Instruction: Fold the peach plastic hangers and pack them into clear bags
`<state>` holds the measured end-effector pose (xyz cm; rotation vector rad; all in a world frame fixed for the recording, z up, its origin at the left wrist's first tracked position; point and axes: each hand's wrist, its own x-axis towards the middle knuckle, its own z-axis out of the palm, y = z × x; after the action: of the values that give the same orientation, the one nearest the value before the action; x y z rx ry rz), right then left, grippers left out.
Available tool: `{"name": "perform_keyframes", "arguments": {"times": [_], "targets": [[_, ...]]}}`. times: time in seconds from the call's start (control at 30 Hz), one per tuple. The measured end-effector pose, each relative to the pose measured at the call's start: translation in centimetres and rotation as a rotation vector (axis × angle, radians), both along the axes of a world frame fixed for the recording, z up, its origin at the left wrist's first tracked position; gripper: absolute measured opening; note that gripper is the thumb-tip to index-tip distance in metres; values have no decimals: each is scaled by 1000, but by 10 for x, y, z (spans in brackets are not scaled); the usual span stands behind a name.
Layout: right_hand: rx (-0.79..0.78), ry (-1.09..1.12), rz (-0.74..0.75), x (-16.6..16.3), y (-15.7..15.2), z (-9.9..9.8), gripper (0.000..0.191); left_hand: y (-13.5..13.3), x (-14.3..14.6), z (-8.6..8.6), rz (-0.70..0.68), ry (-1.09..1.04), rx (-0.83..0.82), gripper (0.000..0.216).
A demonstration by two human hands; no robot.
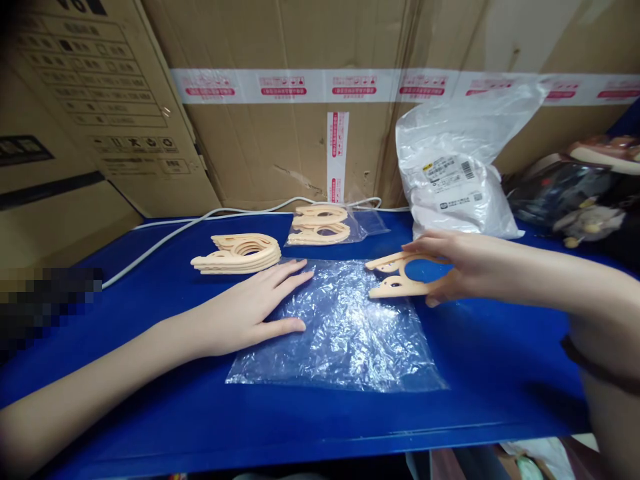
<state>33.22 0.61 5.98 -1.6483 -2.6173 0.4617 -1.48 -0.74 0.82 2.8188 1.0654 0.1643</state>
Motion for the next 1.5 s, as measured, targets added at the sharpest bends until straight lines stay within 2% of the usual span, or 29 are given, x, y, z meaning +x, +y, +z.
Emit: {"name": "perform_keyframes", "arguments": {"times": [0.13,0.2,0.27,0.4,0.57,0.77,0.87,1.03,1.13,1.3,1.43,1.5], "targets": [[-16,-89,11,4,-1,7,71,-9,17,8,-204,-128,72,50],[-40,-105,-3,4,-3,9,73,-13,32,10,-300,-161,53,46],[-66,-129,-33,3,-6,12,76,-14,49,8,-380,-162,38,43],[-105,-161,-78,-1,-7,16,81,-6,71,-3,-446,-157,69,41],[-117,-164,-104,-6,-8,17,82,-3,77,-11,-415,-156,188,33],[-169,-106,-111,-5,-13,20,83,-6,77,-14,-378,-229,228,21],[-167,-104,-83,-5,-13,20,83,-4,77,-16,-403,-246,246,19],[-178,-105,-103,-9,-14,21,83,-3,75,-14,-520,-224,159,37],[-163,-106,-110,-8,-13,21,80,-4,75,-12,-536,-173,143,47],[-155,-47,-92,0,-14,19,72,-6,75,-10,-464,-154,252,32],[-297,78,-69,-2,-17,18,67,-8,73,-11,-370,-188,355,20],[-342,73,-63,-9,-18,15,67,-9,73,-11,-334,-224,401,20]]}}
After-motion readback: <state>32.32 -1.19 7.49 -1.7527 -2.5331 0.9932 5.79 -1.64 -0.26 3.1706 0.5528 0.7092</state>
